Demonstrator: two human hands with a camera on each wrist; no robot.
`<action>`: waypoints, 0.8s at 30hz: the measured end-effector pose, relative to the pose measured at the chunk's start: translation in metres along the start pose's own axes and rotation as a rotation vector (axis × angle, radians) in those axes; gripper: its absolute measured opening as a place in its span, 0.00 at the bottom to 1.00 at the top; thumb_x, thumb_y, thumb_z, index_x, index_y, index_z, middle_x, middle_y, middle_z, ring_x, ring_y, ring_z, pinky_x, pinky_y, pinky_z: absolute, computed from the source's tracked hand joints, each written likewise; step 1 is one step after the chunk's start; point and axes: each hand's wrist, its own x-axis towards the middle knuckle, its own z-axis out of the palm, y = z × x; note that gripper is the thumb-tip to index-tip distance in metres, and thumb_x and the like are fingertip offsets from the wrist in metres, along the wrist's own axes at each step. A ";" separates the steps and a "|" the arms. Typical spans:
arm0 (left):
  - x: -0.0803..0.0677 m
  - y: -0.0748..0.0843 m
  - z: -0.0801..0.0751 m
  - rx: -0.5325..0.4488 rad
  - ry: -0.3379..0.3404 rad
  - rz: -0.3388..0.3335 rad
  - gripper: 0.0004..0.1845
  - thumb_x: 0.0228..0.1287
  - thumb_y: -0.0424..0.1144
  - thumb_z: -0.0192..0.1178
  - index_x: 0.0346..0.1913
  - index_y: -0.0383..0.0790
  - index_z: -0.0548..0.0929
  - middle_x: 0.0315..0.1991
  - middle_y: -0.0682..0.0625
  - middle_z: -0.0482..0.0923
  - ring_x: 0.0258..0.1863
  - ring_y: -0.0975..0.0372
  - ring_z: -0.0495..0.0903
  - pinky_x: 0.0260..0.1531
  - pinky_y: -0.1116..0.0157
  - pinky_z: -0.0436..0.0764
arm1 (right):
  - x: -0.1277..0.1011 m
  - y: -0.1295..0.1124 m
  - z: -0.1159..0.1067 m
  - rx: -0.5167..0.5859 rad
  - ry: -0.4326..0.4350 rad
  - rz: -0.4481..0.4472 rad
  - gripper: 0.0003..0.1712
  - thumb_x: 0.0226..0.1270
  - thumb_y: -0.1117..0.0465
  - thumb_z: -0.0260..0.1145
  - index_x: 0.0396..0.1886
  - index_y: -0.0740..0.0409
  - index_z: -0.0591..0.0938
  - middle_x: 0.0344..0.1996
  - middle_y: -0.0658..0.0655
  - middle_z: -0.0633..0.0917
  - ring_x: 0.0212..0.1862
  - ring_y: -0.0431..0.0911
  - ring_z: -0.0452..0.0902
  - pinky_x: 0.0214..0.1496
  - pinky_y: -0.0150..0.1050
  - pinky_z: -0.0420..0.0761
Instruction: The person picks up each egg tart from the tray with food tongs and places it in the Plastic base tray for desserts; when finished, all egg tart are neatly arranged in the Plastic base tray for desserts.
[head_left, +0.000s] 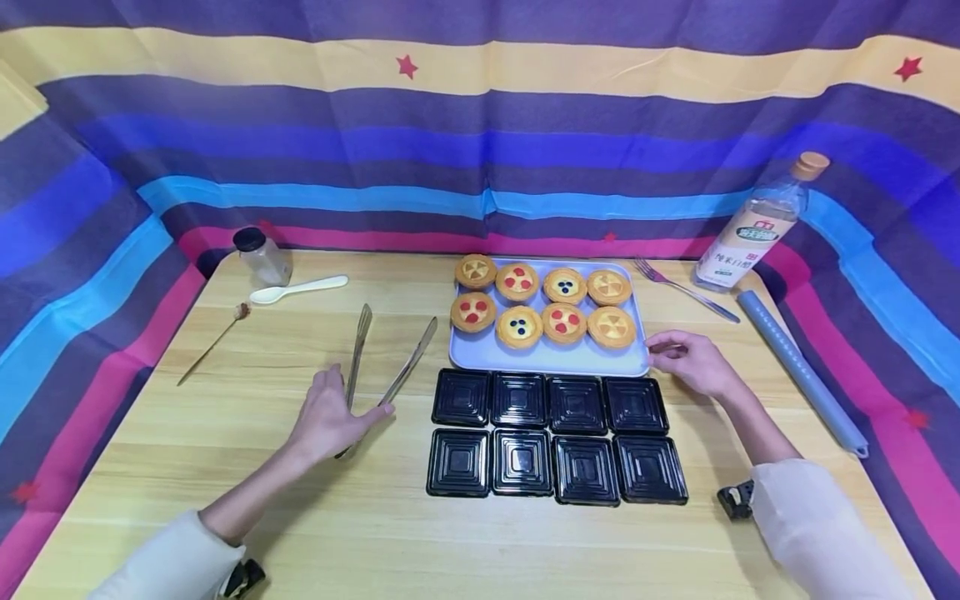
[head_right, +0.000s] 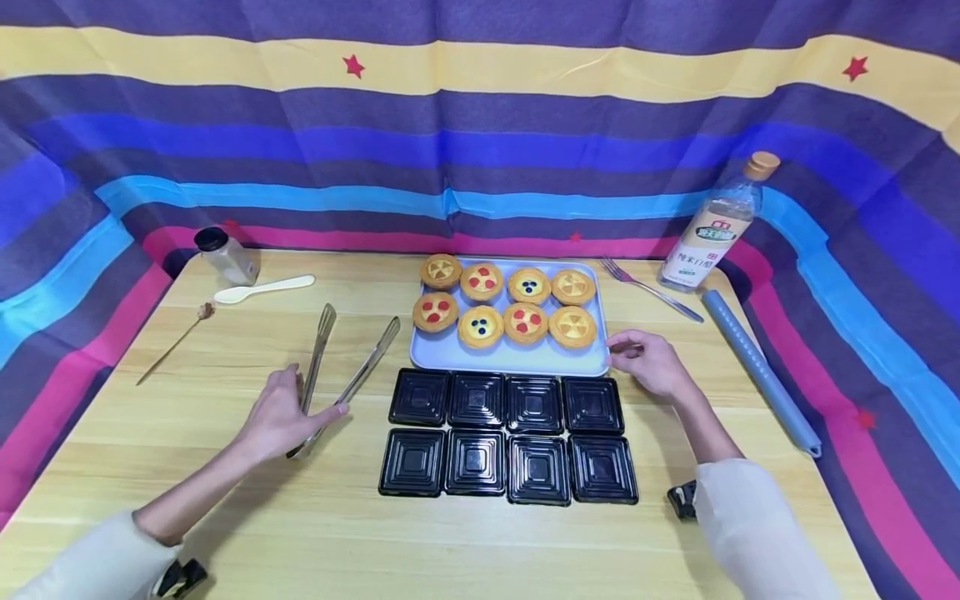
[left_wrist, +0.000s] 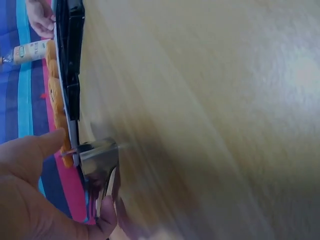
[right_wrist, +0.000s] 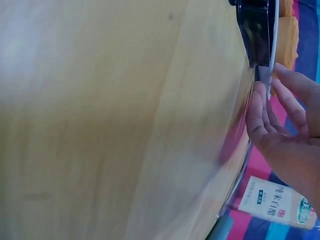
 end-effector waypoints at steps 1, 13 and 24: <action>0.000 0.000 0.001 0.004 0.000 -0.001 0.63 0.50 0.65 0.64 0.69 0.17 0.45 0.63 0.22 0.56 0.59 0.34 0.64 0.59 0.41 0.69 | 0.001 0.000 0.001 0.006 -0.007 0.006 0.18 0.62 0.64 0.66 0.49 0.71 0.79 0.42 0.72 0.83 0.34 0.28 0.76 0.36 0.25 0.77; 0.002 0.001 0.014 0.013 0.061 0.027 0.48 0.53 0.54 0.67 0.60 0.16 0.60 0.45 0.30 0.68 0.32 0.51 0.73 0.26 0.61 0.77 | 0.007 -0.002 0.005 -0.003 -0.043 0.091 0.20 0.59 0.63 0.68 0.48 0.70 0.79 0.34 0.63 0.85 0.31 0.34 0.76 0.32 0.29 0.77; -0.004 0.000 0.008 -0.028 0.085 0.029 0.41 0.58 0.47 0.64 0.60 0.14 0.61 0.46 0.28 0.70 0.32 0.49 0.76 0.29 0.57 0.81 | 0.008 -0.002 0.006 -0.024 -0.045 0.124 0.20 0.58 0.64 0.67 0.49 0.69 0.79 0.32 0.59 0.85 0.30 0.36 0.76 0.31 0.30 0.75</action>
